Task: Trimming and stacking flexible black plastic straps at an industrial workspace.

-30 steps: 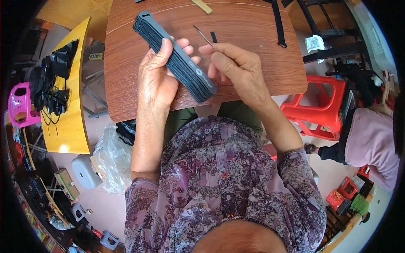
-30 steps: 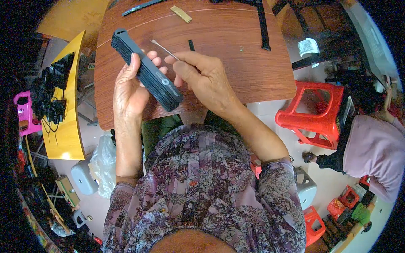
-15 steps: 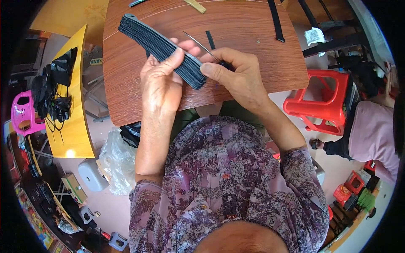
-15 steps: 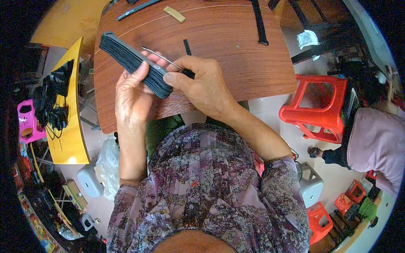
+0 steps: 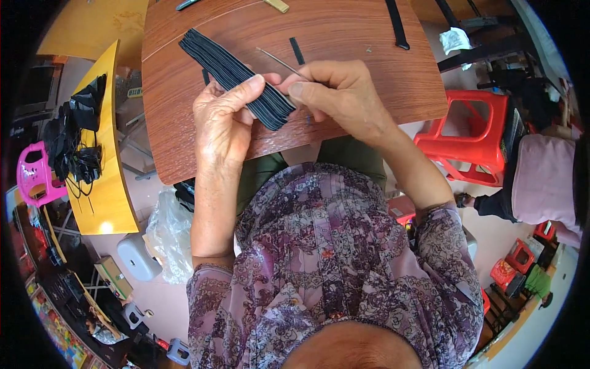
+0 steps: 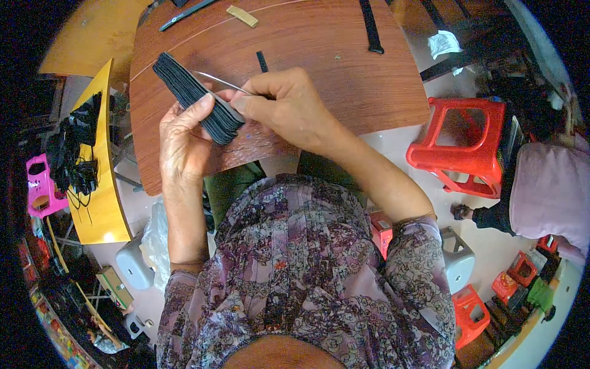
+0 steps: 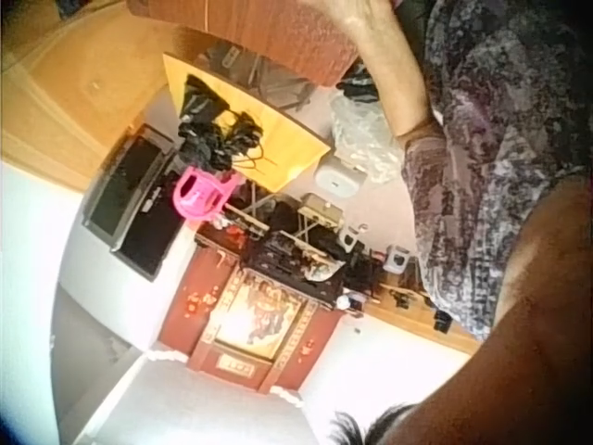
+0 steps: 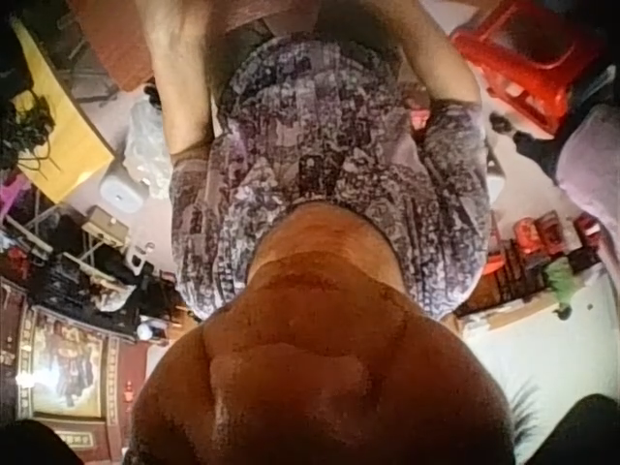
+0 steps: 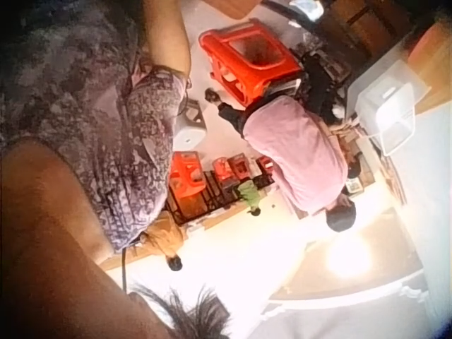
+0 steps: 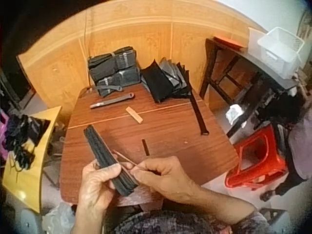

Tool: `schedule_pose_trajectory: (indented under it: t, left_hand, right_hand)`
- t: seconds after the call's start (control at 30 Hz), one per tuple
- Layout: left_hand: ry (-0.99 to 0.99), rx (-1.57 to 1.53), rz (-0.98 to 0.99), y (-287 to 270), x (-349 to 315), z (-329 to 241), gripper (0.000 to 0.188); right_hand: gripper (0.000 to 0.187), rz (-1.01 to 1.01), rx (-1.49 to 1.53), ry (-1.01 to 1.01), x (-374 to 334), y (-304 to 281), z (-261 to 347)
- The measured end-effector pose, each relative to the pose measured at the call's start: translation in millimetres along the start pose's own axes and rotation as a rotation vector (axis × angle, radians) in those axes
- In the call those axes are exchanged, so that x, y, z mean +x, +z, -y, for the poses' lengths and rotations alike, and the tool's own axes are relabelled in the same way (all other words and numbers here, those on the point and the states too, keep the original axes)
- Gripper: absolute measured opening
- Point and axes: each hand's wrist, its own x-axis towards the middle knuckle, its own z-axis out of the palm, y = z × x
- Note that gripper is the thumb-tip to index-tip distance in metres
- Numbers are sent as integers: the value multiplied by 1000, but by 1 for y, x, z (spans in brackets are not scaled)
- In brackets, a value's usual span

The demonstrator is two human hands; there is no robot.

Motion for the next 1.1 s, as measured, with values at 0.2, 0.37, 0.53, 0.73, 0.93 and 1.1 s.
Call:
schedule_pose_trajectory:
  t: [0.2,0.37,0.53,0.73,0.93,1.1]
  left_hand:
    - [-10,83,-17,-12,3,2,27]
    - [-16,19,2,-8,0,0,28]
    - [-8,-7,-45,-2,2,-1,13]
    - [-24,-47,-55,7,-3,1,14]
    - [-35,-20,-40,5,-2,2,18]
    - [-63,-80,12,7,-4,4,22]
  right_hand:
    - [17,93,-8,-59,-4,-4,1]
    - [16,66,-118,-199,-3,-3,-3]
    - [10,44,-322,-447,-2,-5,-6]
    - [18,-15,-537,-693,-3,-7,-16]
    - [14,-54,-344,-579,-6,-3,-21]
    - [14,-30,-272,-497,-6,-3,-25]
